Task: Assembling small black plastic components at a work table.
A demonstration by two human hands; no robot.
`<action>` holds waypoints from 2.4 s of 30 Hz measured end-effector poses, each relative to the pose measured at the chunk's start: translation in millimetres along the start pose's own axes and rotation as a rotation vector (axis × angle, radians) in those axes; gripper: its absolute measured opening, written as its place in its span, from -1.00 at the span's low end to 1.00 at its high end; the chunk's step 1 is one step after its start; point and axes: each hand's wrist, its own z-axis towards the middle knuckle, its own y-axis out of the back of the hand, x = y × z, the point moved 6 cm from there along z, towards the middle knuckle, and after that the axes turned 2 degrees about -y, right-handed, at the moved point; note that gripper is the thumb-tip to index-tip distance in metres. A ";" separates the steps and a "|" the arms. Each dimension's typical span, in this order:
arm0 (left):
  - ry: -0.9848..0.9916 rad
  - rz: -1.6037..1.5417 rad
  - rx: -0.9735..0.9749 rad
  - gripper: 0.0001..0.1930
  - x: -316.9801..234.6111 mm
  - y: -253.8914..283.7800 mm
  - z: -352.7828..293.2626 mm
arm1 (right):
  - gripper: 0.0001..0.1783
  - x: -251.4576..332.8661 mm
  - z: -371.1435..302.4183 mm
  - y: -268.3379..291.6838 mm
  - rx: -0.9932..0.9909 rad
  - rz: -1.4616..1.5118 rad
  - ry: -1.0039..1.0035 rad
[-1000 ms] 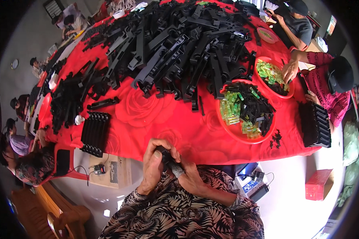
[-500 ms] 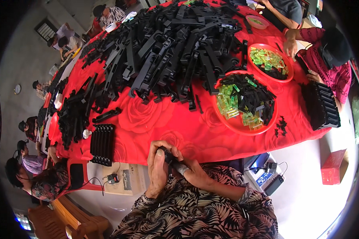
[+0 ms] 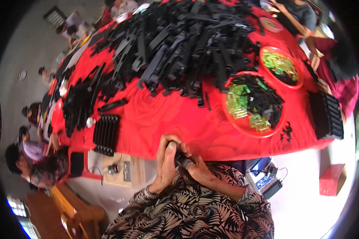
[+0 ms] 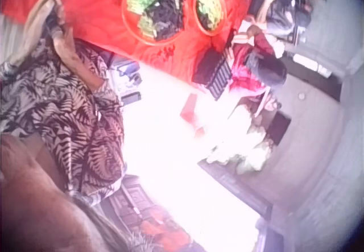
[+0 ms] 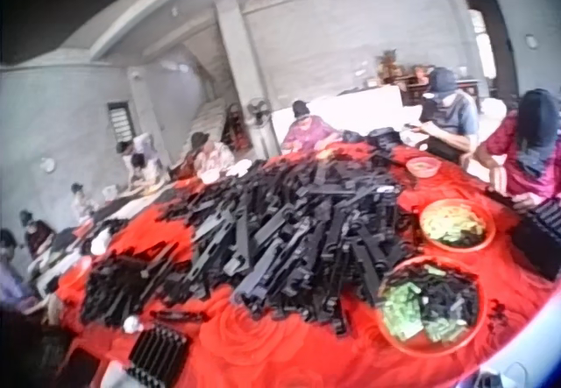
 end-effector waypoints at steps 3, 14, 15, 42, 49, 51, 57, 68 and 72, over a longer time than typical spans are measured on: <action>-0.055 -0.007 0.049 -0.86 -0.8 -6.0 7.7 | -0.75 5.8 -5.0 3.2 -0.096 -0.126 0.163; 0.063 -0.152 0.027 -0.72 12.8 30.0 37.7 | -0.24 15.5 -0.8 -10.9 -0.002 -0.531 0.159; 0.052 -0.149 0.013 -0.72 14.1 35.3 39.2 | -0.28 13.7 -1.0 -8.3 -0.008 -0.572 0.135; -0.617 1.289 0.388 -0.55 -5.7 39.3 -29.2 | -0.47 69.7 -8.0 24.1 0.002 -1.135 0.504; -0.707 1.303 0.456 -0.56 4.6 29.6 -29.7 | -0.55 70.2 -5.8 16.2 0.063 -1.220 0.507; -0.701 1.241 0.406 -0.55 4.3 32.8 -27.2 | -0.54 67.5 -3.5 16.4 0.068 -1.229 0.470; -0.626 1.256 -0.036 -0.58 -8.4 82.2 -20.2 | -0.42 88.9 -8.5 19.4 -0.284 -1.307 0.773; -0.404 1.545 -0.711 -0.69 -29.9 213.2 -6.6 | -0.64 63.8 6.2 69.6 -0.538 -1.174 0.734; -0.403 1.595 -0.708 -0.71 -23.9 221.3 3.6 | -0.66 64.1 6.3 67.2 -0.541 -1.224 0.710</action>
